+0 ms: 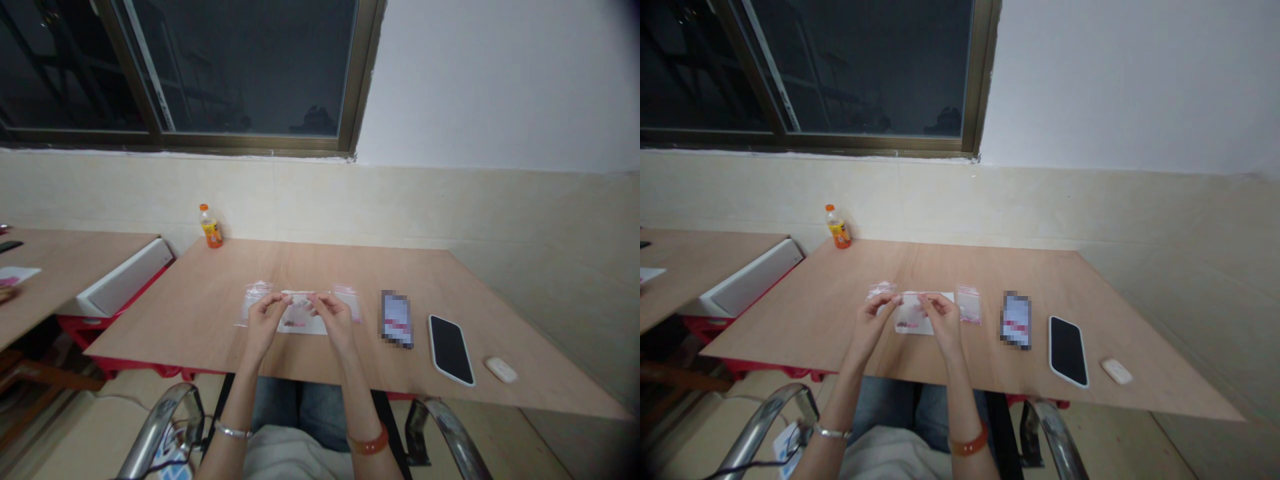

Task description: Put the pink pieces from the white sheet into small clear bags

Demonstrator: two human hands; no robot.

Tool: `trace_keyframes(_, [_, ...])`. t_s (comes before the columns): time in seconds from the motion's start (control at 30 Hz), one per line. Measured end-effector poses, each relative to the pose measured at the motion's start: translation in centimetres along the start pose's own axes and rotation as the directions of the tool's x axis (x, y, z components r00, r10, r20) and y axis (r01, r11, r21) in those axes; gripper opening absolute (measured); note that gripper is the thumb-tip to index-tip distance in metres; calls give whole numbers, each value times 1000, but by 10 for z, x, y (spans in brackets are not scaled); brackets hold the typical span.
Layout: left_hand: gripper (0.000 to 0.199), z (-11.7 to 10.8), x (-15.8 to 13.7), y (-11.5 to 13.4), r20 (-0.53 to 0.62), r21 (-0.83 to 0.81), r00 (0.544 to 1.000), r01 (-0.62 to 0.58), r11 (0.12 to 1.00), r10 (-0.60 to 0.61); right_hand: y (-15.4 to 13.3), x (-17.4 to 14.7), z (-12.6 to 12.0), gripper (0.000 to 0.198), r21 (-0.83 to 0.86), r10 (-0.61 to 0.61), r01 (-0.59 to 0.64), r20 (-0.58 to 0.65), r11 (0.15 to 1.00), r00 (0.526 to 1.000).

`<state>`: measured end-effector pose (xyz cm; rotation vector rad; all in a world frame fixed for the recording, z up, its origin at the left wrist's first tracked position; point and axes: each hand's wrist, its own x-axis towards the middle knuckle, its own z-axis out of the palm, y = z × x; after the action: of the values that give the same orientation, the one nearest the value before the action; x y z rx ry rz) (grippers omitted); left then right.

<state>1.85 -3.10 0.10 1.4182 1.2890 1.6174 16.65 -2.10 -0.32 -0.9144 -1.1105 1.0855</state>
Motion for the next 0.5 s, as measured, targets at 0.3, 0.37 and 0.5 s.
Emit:
trace_keyframes(0.3, [19, 0, -1, 3, 24, 8, 1000, -19, 1000, 19, -1, 0, -2, 16, 12, 4, -5, 37, 1000, 999])
trace_keyframes(0.37, [18, 1, -1, 5, 35, 6, 999, -22, 1000, 22, -2, -1, -2, 15, 6, 21, -21, 69, 1000, 997])
trace_keyframes(0.5, [18, 5, -4, 10, 58, -16, 998, 7, 1000, -6, -4, -3, 0, 14, -8, 29, -28, 119, 1000, 992])
